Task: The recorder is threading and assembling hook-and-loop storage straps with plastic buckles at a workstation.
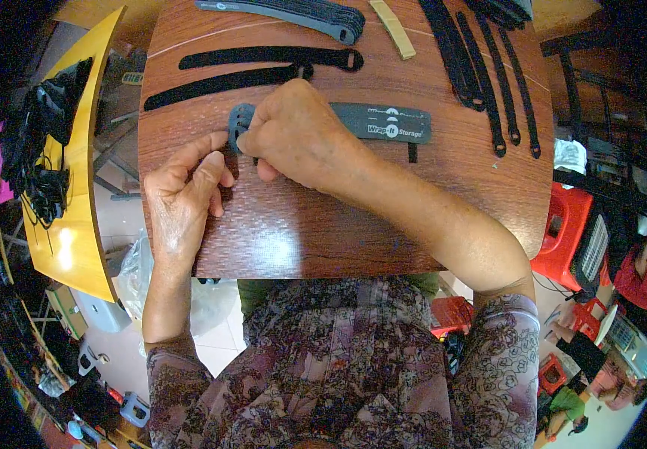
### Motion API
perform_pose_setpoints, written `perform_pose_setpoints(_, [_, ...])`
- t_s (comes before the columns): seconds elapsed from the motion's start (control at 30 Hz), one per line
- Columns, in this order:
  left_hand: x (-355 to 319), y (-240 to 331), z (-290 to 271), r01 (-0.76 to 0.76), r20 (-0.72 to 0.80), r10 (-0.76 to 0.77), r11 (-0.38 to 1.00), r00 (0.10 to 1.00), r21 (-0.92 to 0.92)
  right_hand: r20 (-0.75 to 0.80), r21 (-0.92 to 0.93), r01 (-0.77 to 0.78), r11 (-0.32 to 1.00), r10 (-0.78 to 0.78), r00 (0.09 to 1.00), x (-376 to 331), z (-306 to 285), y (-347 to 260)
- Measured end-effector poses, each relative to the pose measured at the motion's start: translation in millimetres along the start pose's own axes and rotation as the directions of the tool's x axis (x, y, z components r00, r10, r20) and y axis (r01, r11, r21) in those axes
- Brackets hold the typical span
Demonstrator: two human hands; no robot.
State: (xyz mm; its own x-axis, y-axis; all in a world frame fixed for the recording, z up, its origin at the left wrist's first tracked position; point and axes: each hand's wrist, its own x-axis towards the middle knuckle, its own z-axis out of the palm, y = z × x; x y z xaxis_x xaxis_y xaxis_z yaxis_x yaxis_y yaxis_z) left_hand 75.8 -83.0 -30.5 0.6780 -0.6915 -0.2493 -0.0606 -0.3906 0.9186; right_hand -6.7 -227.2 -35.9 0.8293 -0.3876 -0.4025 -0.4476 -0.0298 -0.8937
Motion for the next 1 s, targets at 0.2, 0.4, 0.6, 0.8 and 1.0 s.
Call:
perform_pose_setpoints(0.2, [-0.1, -0.2, -0.5, 0.013, 0.002, -0.013, 0.999, 1.000, -0.038, -0.018, -0.032, -0.024, 0.999, 0.023, 1.000, 0.7, 2.0, -0.2])
perform_pose_setpoints(0.4, [0.8, -0.5, 0.3, 0.021, 0.003, -0.021, 1.000, 1.000, -0.020, -0.015, 0.000, -0.020, 1.000, 0.020, 1.000, 1.2, 0.5, 0.0])
perform_pose_setpoints(0.6, [1.0, -0.1, 0.0, 0.019, -0.003, -0.019, 1.000, 1.000, -0.022, -0.016, -0.014, -0.040, 0.999, 0.040, 0.999, 2.9, 0.4, -1.2])
perform_pose_setpoints(0.8, [1.0, -1.2, 2.0, -0.002, -0.009, 0.001, 1.000, 1.000, -0.019, -0.030, -0.079, -0.054, 0.995, 0.052, 0.998, 2.0, -0.4, -7.0])
perform_pose_setpoints(1.0, [1.5, -2.3, 2.6, -0.006, -0.009, 0.006, 1.000, 1.000, -0.022, -0.049, -0.062, -0.038, 0.997, 0.035, 0.998, 3.2, 1.3, -3.9])
